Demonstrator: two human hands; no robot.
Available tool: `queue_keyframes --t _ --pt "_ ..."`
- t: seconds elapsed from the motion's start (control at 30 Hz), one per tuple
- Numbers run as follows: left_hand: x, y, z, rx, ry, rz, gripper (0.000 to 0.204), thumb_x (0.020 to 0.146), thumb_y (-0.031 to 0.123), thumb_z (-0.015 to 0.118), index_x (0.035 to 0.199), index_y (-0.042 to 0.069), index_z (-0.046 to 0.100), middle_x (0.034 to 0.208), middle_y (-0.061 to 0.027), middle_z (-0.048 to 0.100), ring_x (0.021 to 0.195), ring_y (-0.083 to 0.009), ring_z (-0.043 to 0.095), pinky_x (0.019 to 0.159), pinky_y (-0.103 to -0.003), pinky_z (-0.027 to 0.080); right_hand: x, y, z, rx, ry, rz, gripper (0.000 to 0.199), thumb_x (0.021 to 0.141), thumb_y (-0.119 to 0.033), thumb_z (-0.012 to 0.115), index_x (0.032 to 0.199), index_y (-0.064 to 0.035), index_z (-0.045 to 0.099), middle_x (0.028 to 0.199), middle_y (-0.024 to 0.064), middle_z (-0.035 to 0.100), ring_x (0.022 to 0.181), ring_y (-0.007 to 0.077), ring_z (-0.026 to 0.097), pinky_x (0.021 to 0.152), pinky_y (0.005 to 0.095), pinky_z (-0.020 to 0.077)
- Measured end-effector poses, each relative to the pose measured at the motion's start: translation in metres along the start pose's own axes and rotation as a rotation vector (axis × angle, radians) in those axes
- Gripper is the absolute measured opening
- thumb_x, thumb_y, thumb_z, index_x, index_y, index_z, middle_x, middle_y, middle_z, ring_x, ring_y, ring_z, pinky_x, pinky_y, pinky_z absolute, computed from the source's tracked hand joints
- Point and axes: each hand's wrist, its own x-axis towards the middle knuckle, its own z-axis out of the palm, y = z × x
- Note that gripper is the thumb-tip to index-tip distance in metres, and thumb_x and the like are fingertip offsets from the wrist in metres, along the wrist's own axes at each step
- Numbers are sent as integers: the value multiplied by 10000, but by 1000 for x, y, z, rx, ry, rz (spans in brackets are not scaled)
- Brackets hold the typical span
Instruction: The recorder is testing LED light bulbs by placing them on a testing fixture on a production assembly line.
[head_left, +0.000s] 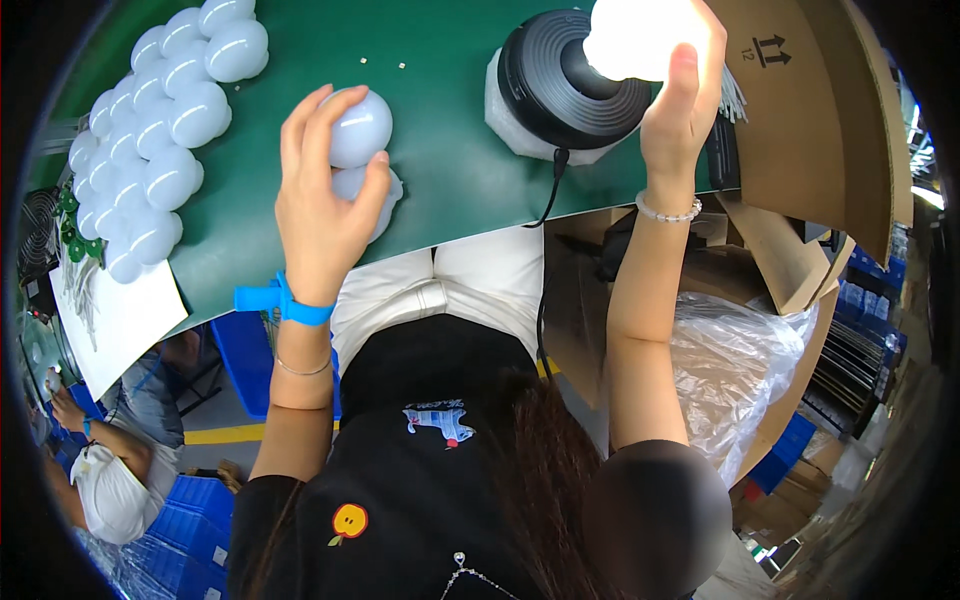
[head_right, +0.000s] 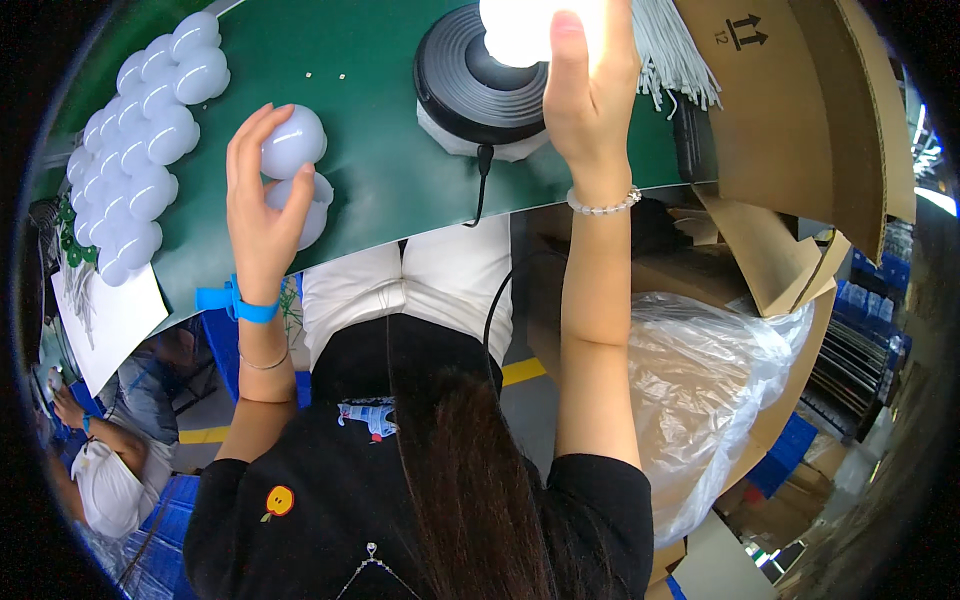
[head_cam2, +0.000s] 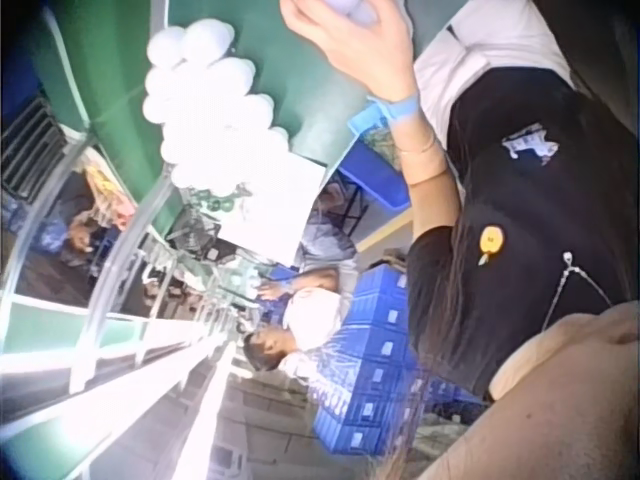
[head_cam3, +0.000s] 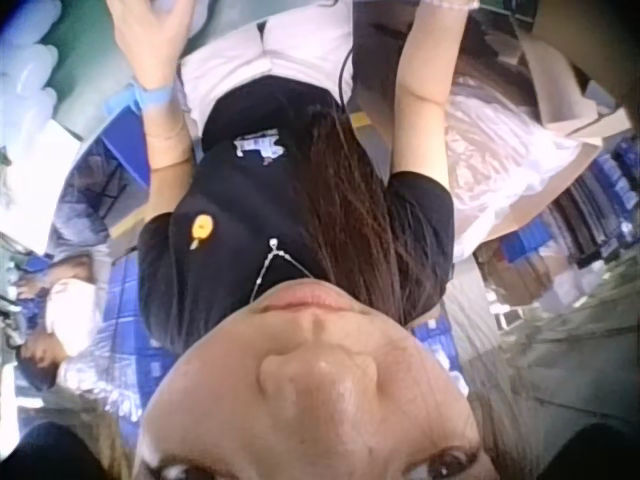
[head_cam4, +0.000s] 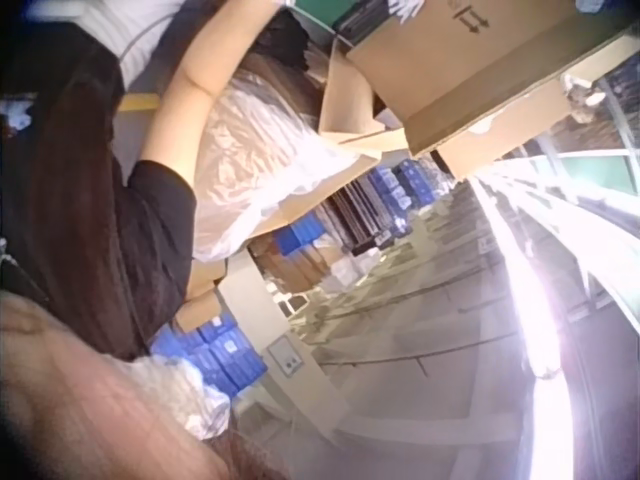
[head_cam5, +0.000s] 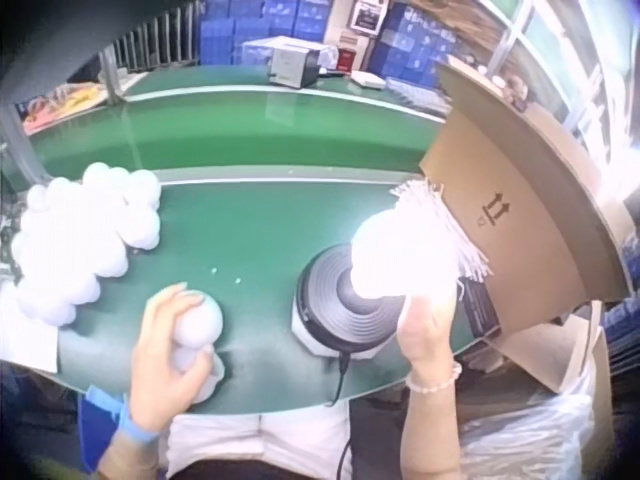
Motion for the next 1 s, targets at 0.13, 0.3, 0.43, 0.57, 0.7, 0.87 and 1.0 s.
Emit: queue_keyframes --t 0.13,0.3,0.43,0.57,0.7,0.87,1.0 --pt "0 -1 0 -41 10 15 427 739 124 600 1157 168 524 1239 -135 452 1032 -330 533 798 -371 489 4 -3 -9 -121 -123 -76 346 855 -158 497 1116 69 515 1098 155 558 1034 273 526 934 347 375" --pt "1 -1 0 -32 19 22 422 736 130 600 1149 180 532 1236 -126 457 990 -324 556 780 -365 494 9 -26 -4 -229 -208 -58 431 669 -99 725 1053 20 567 1071 145 558 981 273 533 906 384 384" --pt "-1 -5 -3 -47 37 17 422 733 132 599 1146 191 534 1237 -121 457 944 -316 578 751 -359 503 19 -33 2 -444 -227 -273 436 648 -98 744 1035 15 579 1046 141 566 973 269 538 889 371 399" --pt "-1 -4 -1 -45 35 10 422 731 130 601 1144 191 535 1236 -119 458 929 -312 586 735 -353 508 15 -6 -10 -177 -266 -128 575 648 -88 756 1145 12 484 1128 128 508 1031 253 519 888 352 436" --pt "-2 -2 0 -70 45 8 425 726 128 607 1140 190 536 1232 -118 460 915 -308 592 722 -349 510 13 -1 -14 17 -279 27 741 652 -61 763 1276 3 369 1238 119 436 1111 230 495 920 337 456" --pt "-4 -6 -2 -79 53 11 429 721 123 608 1139 185 534 1234 -119 457 922 -315 589 724 -351 508 12 -4 -10 -9 -277 46 744 654 -58 760 1280 6 362 1232 124 431 1108 233 496 918 340 458" --pt "1 -3 -3 -69 41 20 430 720 119 605 1140 178 530 1235 -124 454 940 -330 577 739 -366 501 16 -1 -11 64 -275 57 763 649 -62 767 1284 4 349 1223 121 427 1103 229 494 914 346 462"
